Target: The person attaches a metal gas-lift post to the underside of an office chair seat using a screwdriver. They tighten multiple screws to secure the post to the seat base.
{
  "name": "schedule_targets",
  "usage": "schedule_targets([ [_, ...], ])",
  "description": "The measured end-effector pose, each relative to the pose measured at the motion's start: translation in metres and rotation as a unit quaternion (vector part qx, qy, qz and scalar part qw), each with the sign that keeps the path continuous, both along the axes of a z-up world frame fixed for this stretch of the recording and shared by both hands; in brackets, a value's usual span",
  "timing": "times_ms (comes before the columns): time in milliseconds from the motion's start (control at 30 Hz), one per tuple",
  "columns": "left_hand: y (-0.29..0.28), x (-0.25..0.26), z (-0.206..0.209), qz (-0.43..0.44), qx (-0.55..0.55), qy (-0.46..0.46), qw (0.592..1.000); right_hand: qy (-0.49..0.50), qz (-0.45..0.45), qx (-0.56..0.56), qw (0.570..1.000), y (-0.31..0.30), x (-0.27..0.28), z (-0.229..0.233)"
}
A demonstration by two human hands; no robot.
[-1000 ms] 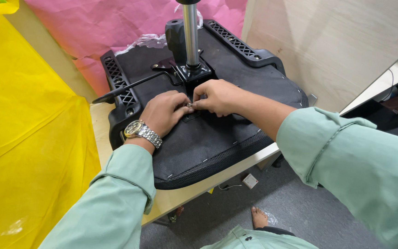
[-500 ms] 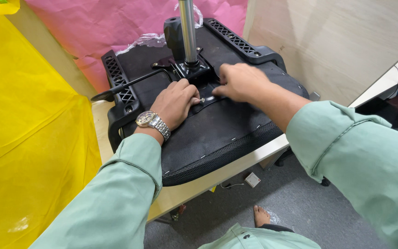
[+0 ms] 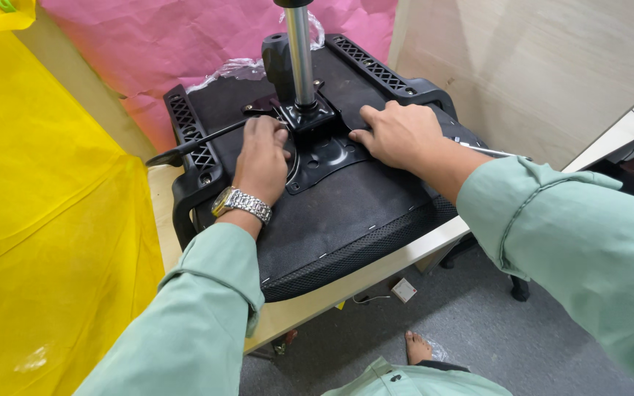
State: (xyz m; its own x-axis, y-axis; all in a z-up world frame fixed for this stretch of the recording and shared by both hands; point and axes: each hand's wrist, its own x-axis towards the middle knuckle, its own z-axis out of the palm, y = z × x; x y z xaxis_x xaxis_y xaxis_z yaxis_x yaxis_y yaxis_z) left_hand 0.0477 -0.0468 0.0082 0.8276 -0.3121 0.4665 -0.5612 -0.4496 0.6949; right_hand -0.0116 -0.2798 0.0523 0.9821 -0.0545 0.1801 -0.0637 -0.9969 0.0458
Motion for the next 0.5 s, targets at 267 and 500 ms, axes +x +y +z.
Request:
schedule_targets([
  [267, 0.017, 0.005, -0.013, -0.043, -0.047, 0.069, 0.996, -0.109, 0.093, 0.007, 0.990, 0.008, 0.008, -0.020],
  [500, 0.027, 0.010, -0.011, -0.112, -0.021, 0.093, 0.989, -0.134, 0.102, 0.016, 0.986, 0.006, 0.015, -0.026],
])
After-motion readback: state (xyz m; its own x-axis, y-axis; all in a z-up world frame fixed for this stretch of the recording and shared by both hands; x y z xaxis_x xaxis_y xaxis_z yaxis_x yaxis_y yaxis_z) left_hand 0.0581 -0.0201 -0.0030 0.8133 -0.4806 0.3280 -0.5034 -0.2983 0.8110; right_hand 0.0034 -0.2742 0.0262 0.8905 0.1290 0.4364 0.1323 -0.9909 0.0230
